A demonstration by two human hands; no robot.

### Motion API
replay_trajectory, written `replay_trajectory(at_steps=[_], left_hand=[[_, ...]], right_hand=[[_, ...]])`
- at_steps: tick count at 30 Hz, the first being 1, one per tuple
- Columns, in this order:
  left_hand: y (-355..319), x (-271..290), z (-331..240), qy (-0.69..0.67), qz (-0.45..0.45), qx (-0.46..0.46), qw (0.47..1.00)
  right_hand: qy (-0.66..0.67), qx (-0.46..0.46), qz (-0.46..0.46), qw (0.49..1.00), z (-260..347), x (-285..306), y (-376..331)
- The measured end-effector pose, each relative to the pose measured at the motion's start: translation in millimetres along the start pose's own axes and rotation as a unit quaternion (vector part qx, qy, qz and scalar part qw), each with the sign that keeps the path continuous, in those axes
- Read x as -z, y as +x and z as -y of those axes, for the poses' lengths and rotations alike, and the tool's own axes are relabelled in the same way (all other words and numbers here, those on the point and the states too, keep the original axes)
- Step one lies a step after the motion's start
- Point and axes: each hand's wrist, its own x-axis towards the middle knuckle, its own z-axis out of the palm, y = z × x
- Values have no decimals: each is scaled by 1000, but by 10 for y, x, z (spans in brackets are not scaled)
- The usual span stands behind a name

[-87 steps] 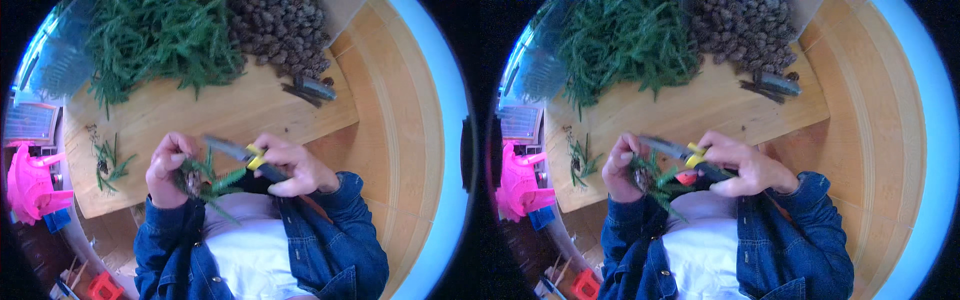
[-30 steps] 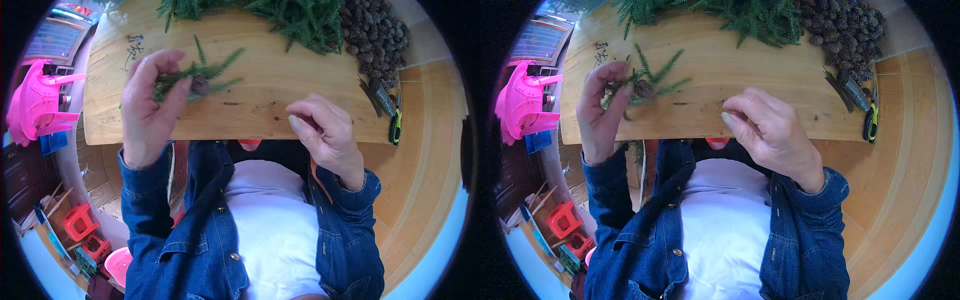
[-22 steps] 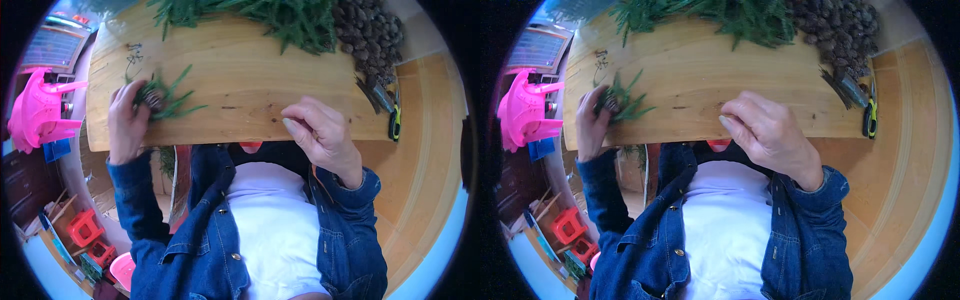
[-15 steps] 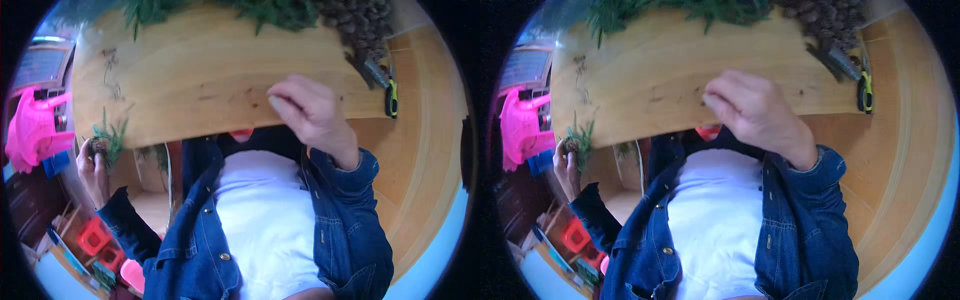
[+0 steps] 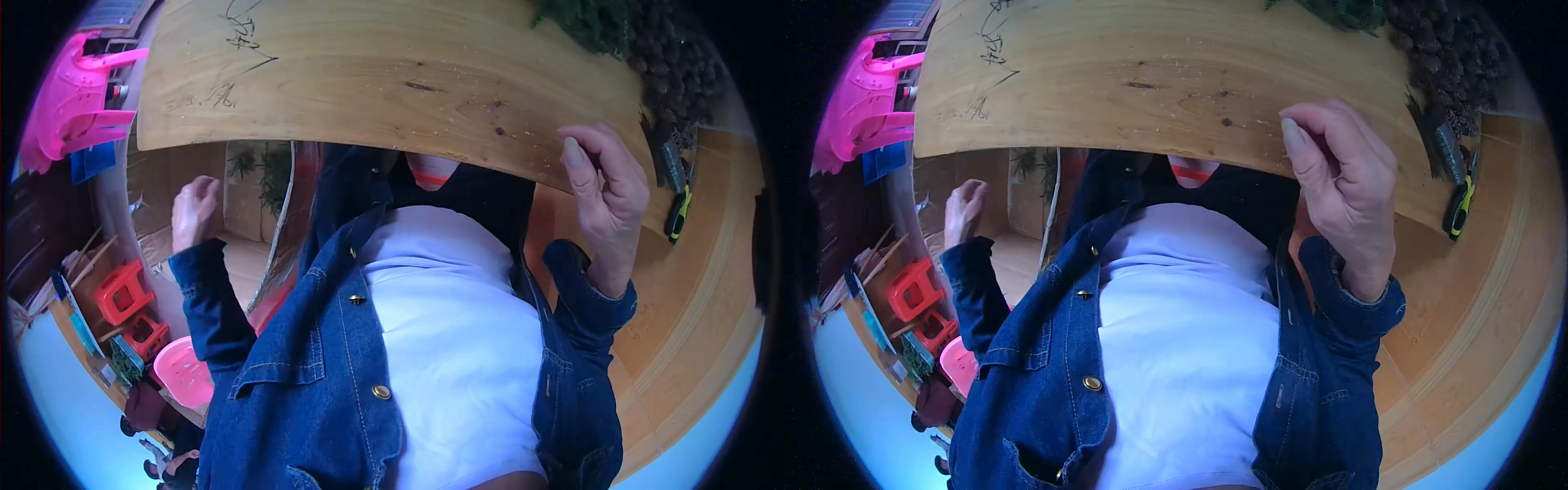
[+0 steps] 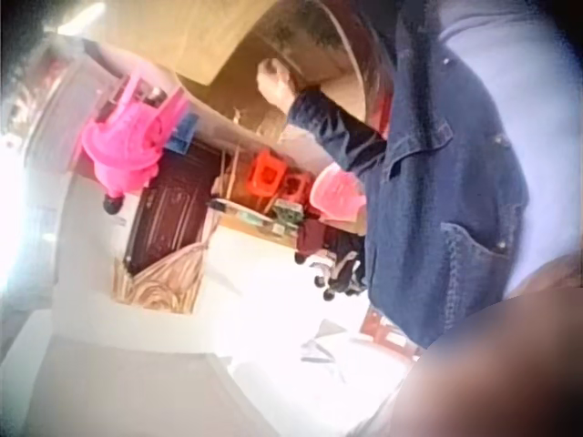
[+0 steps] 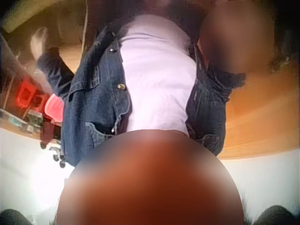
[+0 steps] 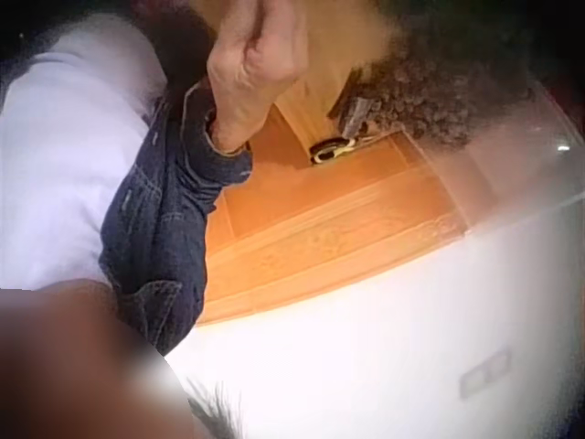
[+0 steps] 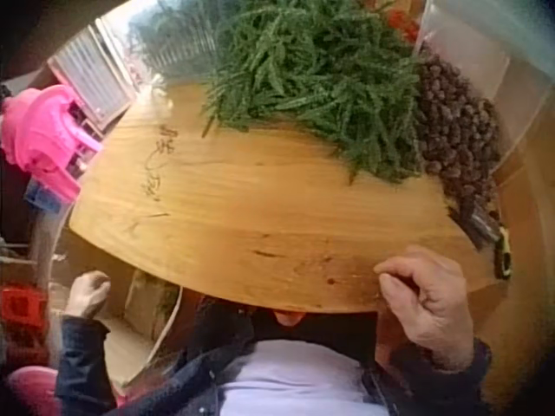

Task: Assembling decorative items using pine branches, pine cones, and wire.

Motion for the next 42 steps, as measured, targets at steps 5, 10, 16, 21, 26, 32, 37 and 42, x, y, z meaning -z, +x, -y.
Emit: replay_trajectory(at_steps=[5, 10, 16, 21, 26, 32, 37, 42], left_hand=[[-273, 100, -1585, -177, 251, -209, 928], [-443, 133, -2550, -244, 307, -438, 809], [-430, 58, -3211, -247, 239, -537, 770], [-434, -58, -3375, -259, 265, -574, 730], [-461, -86, -3438, -261, 274, -569, 731], [-499, -71, -3513, -239, 274, -577, 731], [-476, 186, -3746, -167, 232, -599, 748], [-196, 355, -4246, -151, 167, -602, 766]], right_hand=[[-26, -29, -31, 999, -78, 44, -134], [-83, -66, -78, 991, -290, 381, -322], [-271, -143, -143, 941, -595, 1016, -526], [-486, -184, 37, 854, -674, 1185, -379], [-559, -123, 110, 813, -815, 1191, -257], [-541, -92, 87, 832, -767, 1201, -236], [-517, -74, 76, 850, -888, 1235, -353], [-494, -22, 44, 868, -909, 1236, -340]])
